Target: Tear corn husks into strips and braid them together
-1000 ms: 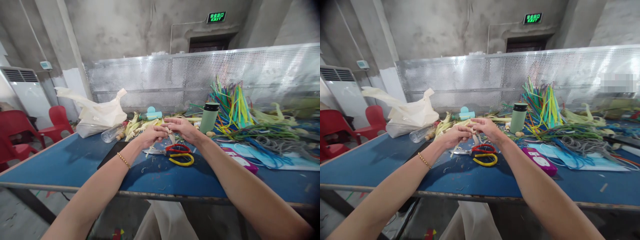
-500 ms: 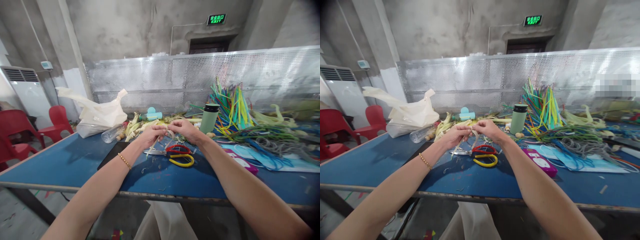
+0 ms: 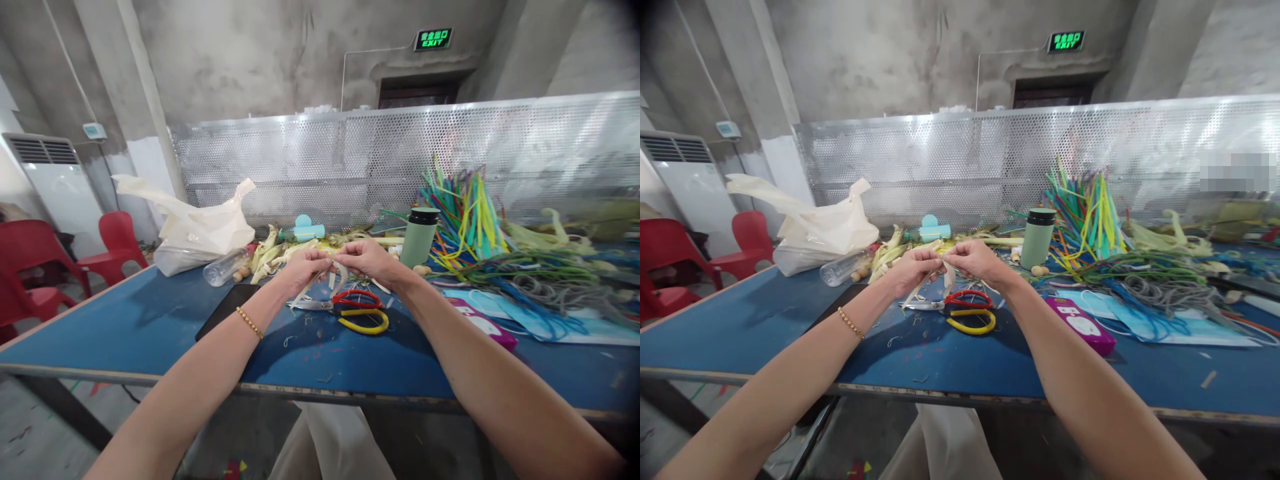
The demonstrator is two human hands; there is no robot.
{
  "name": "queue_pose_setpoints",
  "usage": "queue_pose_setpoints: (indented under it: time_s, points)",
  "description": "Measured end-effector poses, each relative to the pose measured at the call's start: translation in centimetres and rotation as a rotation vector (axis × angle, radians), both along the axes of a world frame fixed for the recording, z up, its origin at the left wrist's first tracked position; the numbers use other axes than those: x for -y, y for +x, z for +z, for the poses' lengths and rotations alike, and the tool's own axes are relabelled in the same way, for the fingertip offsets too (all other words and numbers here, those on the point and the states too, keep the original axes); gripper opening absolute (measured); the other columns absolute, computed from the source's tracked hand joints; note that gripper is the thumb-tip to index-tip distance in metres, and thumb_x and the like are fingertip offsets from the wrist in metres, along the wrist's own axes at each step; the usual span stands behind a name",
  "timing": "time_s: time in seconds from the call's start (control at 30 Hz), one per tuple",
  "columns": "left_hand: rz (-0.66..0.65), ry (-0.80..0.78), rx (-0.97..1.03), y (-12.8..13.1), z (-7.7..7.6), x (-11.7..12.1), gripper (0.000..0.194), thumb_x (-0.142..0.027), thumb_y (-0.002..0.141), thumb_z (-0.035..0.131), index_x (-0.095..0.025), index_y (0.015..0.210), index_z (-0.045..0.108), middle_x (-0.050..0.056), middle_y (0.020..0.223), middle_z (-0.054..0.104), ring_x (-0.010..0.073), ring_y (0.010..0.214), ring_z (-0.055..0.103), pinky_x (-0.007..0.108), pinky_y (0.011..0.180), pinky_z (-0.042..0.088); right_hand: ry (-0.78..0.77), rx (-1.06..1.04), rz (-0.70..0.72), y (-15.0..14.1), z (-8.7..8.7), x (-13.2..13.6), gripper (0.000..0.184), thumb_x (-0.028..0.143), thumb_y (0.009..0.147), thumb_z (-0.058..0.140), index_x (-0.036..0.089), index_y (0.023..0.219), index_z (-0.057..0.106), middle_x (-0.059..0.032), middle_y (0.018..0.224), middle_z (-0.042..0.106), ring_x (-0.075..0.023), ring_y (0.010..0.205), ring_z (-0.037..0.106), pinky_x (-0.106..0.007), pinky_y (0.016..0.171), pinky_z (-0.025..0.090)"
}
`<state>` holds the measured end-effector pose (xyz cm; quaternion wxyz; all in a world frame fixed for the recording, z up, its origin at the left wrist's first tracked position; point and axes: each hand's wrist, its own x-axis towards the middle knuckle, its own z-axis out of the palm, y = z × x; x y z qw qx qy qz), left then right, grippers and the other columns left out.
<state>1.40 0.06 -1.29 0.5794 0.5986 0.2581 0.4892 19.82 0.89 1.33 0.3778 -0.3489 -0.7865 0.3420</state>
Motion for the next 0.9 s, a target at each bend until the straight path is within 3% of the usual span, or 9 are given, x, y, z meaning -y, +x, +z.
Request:
queue_pose_setpoints:
  time_s: [0.13,0.23,0.43,0.9]
  points:
    - [0.079,0.004,-0.054,0.1,0.0,0.0,0.027,-0.033,0.069,0.076,-0.010,0.075,0.064,0.004,0.065,0.062,0.0073,0.048,0.050,0.023,0.049,0.035,0.185,0.157,-0.070,-0.4,-0.4,-0.3,0.035,0.047,0.077,0.062,0.015,0.063,0.058,0.0043,0.050,0.044,-0.0061,0.046,0.034,-0.022,0.043,0.021]
    - [0.071,-0.008,-0.013,0.1,-0.1,0.0,0.030,-0.033,0.063,0.081,-0.010,0.070,0.063,0.000,0.058,0.056,0.0060,0.045,0.047,0.023,0.047,0.032,0.230,0.177,-0.068,-0.8,-0.5,-0.1,0.033,0.042,0.078,0.060,0.015,0.061,0.056,0.0042,0.050,0.044,-0.0064,0.047,0.037,-0.022,0.045,0.023]
    - [0.015,-0.054,0.079,-0.2,0.0,-0.2,0.029,-0.029,0.058,0.083,-0.012,0.067,0.062,-0.002,0.054,0.054,0.0065,0.044,0.044,0.024,0.047,0.029,0.125,0.101,0.005,-1.1,-0.4,0.4,0.023,0.036,0.078,0.059,0.014,0.073,0.062,0.0036,0.050,0.050,-0.0073,0.045,0.042,-0.022,0.044,0.029]
    - [-0.014,-0.137,0.281,0.1,-0.4,-1.0,0.014,-0.008,0.069,0.074,-0.010,0.065,0.060,0.001,0.061,0.059,0.0074,0.056,0.052,0.023,0.060,0.042,-0.034,-0.014,-0.022,-1.6,-0.8,0.4,0.018,0.031,0.075,0.061,0.015,0.067,0.058,0.0025,0.048,0.053,-0.0067,0.040,0.043,-0.020,0.040,0.034]
